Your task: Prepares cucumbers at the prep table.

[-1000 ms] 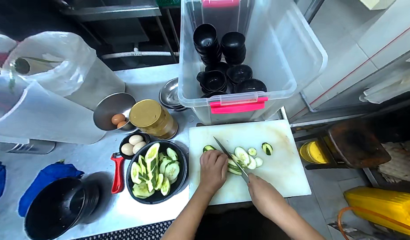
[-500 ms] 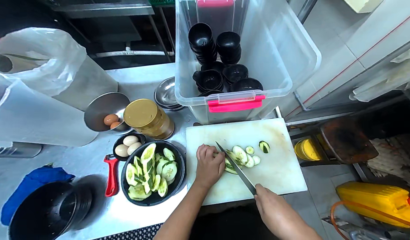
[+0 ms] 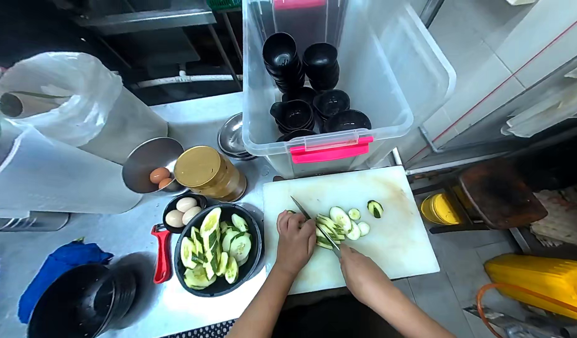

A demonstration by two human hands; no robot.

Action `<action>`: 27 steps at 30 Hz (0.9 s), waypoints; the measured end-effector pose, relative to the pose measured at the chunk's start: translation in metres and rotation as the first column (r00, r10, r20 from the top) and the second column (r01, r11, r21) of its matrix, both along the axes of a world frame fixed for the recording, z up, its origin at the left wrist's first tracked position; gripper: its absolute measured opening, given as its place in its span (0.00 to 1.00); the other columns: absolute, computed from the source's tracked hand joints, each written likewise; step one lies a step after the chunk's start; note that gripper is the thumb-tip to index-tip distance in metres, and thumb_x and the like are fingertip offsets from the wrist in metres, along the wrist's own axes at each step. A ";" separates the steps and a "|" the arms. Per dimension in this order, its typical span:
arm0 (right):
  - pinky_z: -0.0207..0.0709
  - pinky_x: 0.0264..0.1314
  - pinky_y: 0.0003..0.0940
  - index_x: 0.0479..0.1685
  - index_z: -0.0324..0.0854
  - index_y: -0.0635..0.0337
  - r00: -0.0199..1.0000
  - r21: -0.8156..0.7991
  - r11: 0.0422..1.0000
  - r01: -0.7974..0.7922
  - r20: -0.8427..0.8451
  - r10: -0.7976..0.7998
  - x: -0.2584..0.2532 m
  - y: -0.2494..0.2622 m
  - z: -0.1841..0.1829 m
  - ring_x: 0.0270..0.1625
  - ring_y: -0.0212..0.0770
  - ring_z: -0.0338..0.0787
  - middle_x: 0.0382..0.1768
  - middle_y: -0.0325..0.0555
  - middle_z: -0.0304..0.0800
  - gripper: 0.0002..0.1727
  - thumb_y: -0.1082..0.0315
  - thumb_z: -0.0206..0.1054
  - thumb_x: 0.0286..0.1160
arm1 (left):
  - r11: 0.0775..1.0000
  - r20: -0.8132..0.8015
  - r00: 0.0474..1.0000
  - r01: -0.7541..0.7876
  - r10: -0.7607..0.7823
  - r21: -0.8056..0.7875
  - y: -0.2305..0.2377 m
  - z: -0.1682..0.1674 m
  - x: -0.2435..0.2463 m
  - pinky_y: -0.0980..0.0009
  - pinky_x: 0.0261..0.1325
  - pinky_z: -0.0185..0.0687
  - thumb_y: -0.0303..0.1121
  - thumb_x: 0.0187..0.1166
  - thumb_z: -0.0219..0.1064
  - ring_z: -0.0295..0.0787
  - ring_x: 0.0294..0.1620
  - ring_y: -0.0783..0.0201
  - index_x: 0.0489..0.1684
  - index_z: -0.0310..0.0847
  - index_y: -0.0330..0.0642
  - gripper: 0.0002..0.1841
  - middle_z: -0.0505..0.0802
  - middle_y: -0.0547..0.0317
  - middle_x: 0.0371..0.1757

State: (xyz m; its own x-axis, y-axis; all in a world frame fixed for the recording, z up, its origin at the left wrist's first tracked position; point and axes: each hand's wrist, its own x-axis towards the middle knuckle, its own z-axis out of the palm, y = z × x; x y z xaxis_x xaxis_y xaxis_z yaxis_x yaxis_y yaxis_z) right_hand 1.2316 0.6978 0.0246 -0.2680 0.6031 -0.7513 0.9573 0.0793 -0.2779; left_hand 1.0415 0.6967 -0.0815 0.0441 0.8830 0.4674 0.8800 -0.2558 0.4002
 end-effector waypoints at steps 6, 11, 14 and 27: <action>0.88 0.51 0.47 0.68 0.70 0.56 1.000 0.056 0.998 -0.026 0.013 0.025 0.014 -0.011 0.041 0.51 0.52 0.93 0.60 0.53 0.84 0.16 0.60 0.47 0.94 | 0.998 0.017 0.999 -0.029 0.028 0.047 -0.005 -0.002 0.001 0.48 0.88 0.52 0.40 0.88 0.49 0.76 0.68 0.54 0.40 0.81 0.48 0.14 0.84 0.56 0.52; 0.88 0.51 0.48 0.68 0.70 0.56 0.998 -0.006 0.999 -0.042 0.043 0.042 0.017 -0.022 0.052 0.52 0.53 0.93 0.60 0.53 0.84 0.16 0.59 0.48 0.94 | 0.997 0.012 0.999 -0.032 0.032 0.064 -0.005 -0.002 0.001 0.48 0.88 0.53 0.39 0.86 0.51 0.76 0.68 0.54 0.40 0.80 0.48 0.12 0.83 0.56 0.51; 0.87 0.52 0.48 0.68 0.70 0.56 0.998 -0.023 0.999 -0.038 0.054 0.040 0.016 -0.024 0.050 0.52 0.53 0.93 0.59 0.54 0.85 0.16 0.58 0.47 0.94 | 0.997 0.005 0.999 -0.042 0.042 0.064 -0.006 -0.003 0.002 0.48 0.88 0.52 0.39 0.86 0.52 0.76 0.68 0.54 0.39 0.81 0.49 0.12 0.83 0.56 0.50; 0.86 0.60 0.52 0.74 0.67 0.61 1.000 -0.006 1.000 -0.019 -0.007 0.019 -0.027 -0.001 -0.003 0.60 0.57 0.92 0.64 0.59 0.83 0.18 0.64 0.49 0.92 | 0.999 -0.011 0.999 -0.035 0.035 0.036 -0.006 -0.003 0.001 0.46 0.87 0.52 0.41 0.86 0.53 0.75 0.68 0.52 0.42 0.81 0.50 0.12 0.83 0.55 0.52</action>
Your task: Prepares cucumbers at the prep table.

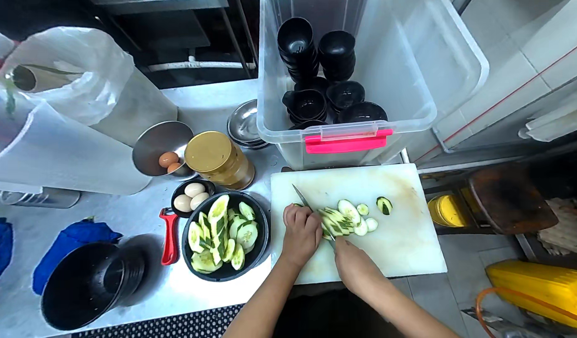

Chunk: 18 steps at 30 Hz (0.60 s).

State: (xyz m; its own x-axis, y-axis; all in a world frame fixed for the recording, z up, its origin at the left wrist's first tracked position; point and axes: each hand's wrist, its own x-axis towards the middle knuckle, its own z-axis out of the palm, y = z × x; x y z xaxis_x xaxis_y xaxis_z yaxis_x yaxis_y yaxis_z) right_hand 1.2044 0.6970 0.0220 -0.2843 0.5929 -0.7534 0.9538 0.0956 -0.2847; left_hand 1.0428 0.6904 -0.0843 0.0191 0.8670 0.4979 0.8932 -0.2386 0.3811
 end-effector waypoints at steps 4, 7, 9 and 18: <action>0.85 0.61 0.53 0.72 0.68 0.60 1.000 -0.012 1.000 -0.008 -0.012 0.007 -0.001 0.007 -0.005 0.61 0.57 0.91 0.64 0.59 0.83 0.18 0.64 0.47 0.92 | 1.000 0.011 1.000 0.003 -0.003 -0.001 0.001 0.002 -0.002 0.47 0.88 0.52 0.41 0.86 0.51 0.75 0.69 0.53 0.44 0.83 0.49 0.13 0.84 0.55 0.54; 0.84 0.61 0.54 0.70 0.70 0.59 1.000 0.004 1.000 -0.025 -0.018 0.025 0.013 0.014 -0.001 0.61 0.57 0.91 0.62 0.58 0.85 0.18 0.60 0.47 0.93 | 0.994 0.051 0.998 -0.015 0.021 -0.111 -0.007 0.010 -0.007 0.46 0.86 0.58 0.44 0.89 0.48 0.71 0.78 0.50 0.53 0.87 0.51 0.19 0.84 0.54 0.67; 0.85 0.60 0.53 0.69 0.71 0.58 1.000 0.027 0.999 -0.028 -0.008 0.028 0.021 0.015 0.001 0.60 0.56 0.91 0.62 0.56 0.85 0.18 0.59 0.46 0.94 | 0.984 0.052 0.998 -0.035 0.045 -0.175 -0.022 0.014 -0.013 0.44 0.85 0.61 0.47 0.90 0.45 0.68 0.83 0.47 0.57 0.87 0.52 0.22 0.83 0.54 0.74; 0.86 0.55 0.49 0.69 0.74 0.55 0.983 0.133 0.991 -0.022 -0.180 0.046 0.053 0.005 0.006 0.55 0.51 0.92 0.59 0.52 0.85 0.21 0.54 0.45 0.94 | 0.899 -0.271 0.961 -0.067 -0.059 -0.433 -0.036 0.054 -0.021 0.39 0.81 0.65 0.48 0.68 0.71 0.69 0.84 0.44 0.74 0.81 0.64 0.29 0.80 0.54 0.80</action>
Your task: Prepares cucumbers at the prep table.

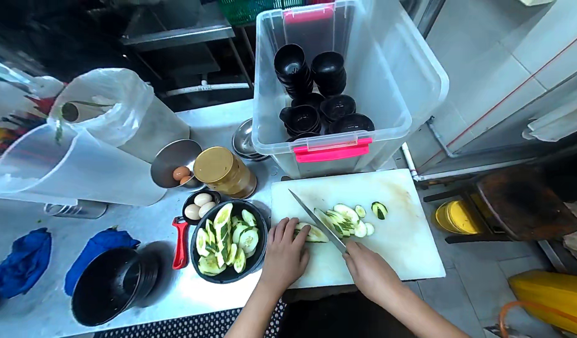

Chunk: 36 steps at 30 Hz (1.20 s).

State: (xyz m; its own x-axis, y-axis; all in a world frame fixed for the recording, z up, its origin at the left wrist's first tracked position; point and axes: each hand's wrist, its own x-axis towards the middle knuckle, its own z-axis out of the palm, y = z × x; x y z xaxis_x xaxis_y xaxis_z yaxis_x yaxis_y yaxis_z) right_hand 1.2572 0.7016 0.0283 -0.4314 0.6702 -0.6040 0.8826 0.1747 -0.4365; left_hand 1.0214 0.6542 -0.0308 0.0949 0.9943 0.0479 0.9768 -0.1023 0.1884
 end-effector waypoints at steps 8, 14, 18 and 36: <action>0.92 0.46 0.35 0.50 0.85 0.53 0.787 -0.036 0.953 0.301 -0.555 -0.270 0.058 -0.009 0.009 0.43 0.33 0.93 0.44 0.38 0.91 0.14 0.55 0.59 0.84 | 0.896 0.335 0.934 0.041 0.122 -0.442 0.013 0.037 -0.009 0.47 0.76 0.78 0.54 0.82 0.66 0.83 0.72 0.52 0.76 0.79 0.53 0.27 0.88 0.52 0.68; 0.89 0.48 0.28 0.55 0.82 0.48 0.739 -0.017 0.943 0.332 -0.617 -0.271 0.051 0.001 0.042 0.46 0.24 0.91 0.41 0.28 0.92 0.33 0.34 0.78 0.60 | 0.861 0.857 0.128 0.040 0.499 -0.507 -0.052 0.076 0.034 0.61 0.28 0.91 0.60 0.68 0.76 0.92 0.31 0.57 0.73 0.77 0.44 0.39 0.94 0.51 0.46; 0.89 0.50 0.28 0.59 0.81 0.46 0.777 -0.092 0.955 0.281 -0.562 -0.283 0.045 0.016 0.066 0.47 0.24 0.91 0.44 0.28 0.91 0.45 0.25 0.81 0.44 | 0.952 0.955 0.087 0.095 0.284 -0.292 -0.061 0.094 0.050 0.67 0.39 0.92 0.58 0.71 0.76 0.93 0.41 0.64 0.72 0.79 0.43 0.36 0.94 0.55 0.52; 0.89 0.38 0.27 0.58 0.79 0.49 0.676 -0.150 0.944 0.294 -0.665 -0.316 0.044 0.010 0.077 0.37 0.25 0.91 0.39 0.29 0.91 0.46 0.25 0.81 0.44 | 0.993 0.869 0.495 -0.098 -0.003 0.059 -0.051 0.121 0.089 0.70 0.60 0.88 0.58 0.74 0.73 0.86 0.57 0.67 0.74 0.81 0.44 0.34 0.88 0.57 0.57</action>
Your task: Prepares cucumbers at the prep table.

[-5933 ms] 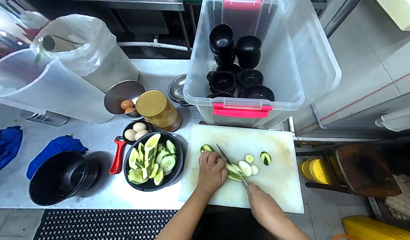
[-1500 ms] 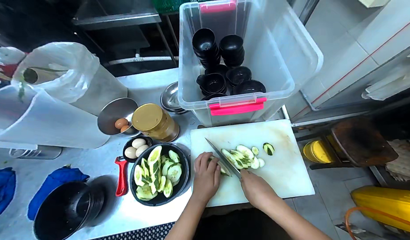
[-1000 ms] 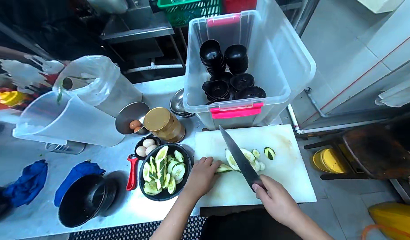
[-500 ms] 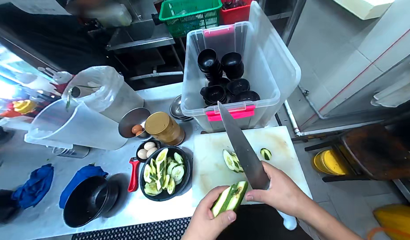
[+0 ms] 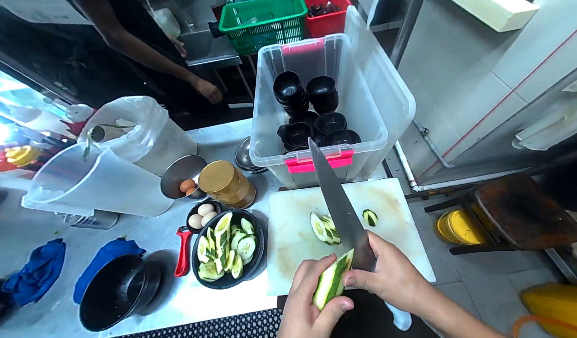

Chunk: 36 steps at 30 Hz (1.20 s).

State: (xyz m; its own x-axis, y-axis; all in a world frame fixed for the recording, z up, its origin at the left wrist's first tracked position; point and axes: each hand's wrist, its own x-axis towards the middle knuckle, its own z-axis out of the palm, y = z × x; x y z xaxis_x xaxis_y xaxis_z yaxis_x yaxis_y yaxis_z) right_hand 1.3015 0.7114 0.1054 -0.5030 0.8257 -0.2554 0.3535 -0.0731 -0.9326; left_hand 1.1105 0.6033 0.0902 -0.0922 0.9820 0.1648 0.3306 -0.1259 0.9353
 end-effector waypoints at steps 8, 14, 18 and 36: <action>0.84 0.30 0.29 0.46 0.83 0.52 0.991 0.112 0.986 -0.123 -0.041 0.128 -0.005 -0.010 -0.011 0.27 0.27 0.86 0.27 0.31 0.86 0.29 0.34 0.72 0.70 | 0.994 -0.079 0.995 0.060 -0.067 -0.088 0.009 0.011 -0.011 0.73 0.57 0.85 0.60 0.74 0.72 0.85 0.53 0.71 0.63 0.85 0.42 0.31 0.88 0.60 0.49; 0.86 0.34 0.31 0.37 0.83 0.54 0.991 0.392 0.917 0.067 -0.132 -0.016 0.000 -0.010 -0.028 0.31 0.28 0.88 0.28 0.33 0.88 0.25 0.39 0.75 0.72 | 0.904 0.346 0.936 0.202 -0.065 -0.377 0.010 0.008 -0.015 0.70 0.30 0.88 0.54 0.77 0.73 0.90 0.31 0.65 0.73 0.75 0.41 0.33 0.93 0.56 0.41; 0.88 0.26 0.29 0.47 0.87 0.53 0.984 0.111 0.983 0.146 -0.118 -0.133 0.021 0.010 -0.025 0.27 0.29 0.90 0.31 0.32 0.92 0.22 0.43 0.73 0.75 | 0.896 0.544 0.839 0.257 -0.020 -0.363 0.006 -0.006 -0.021 0.71 0.25 0.84 0.52 0.75 0.75 0.89 0.28 0.61 0.78 0.69 0.40 0.37 0.93 0.48 0.41; 0.85 0.23 0.42 0.56 0.82 0.55 0.939 -0.440 0.895 0.077 0.334 0.083 0.057 0.068 -0.096 0.23 0.44 0.87 0.35 0.50 0.87 0.38 0.31 0.40 0.88 | 0.918 -0.618 0.741 -0.006 -0.261 -0.396 0.044 -0.091 -0.068 0.50 0.75 0.77 0.45 0.70 0.77 0.78 0.77 0.50 0.68 0.85 0.58 0.24 0.88 0.63 0.70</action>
State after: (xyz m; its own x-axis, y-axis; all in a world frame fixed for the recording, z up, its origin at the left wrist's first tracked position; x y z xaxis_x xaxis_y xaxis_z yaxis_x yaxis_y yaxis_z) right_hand 1.3589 0.7798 0.0094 -0.3229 0.5849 -0.7441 0.6390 -0.4452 -0.6273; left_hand 1.0426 0.6471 -0.0012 0.0361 0.9749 -0.2198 0.8738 0.0760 0.4803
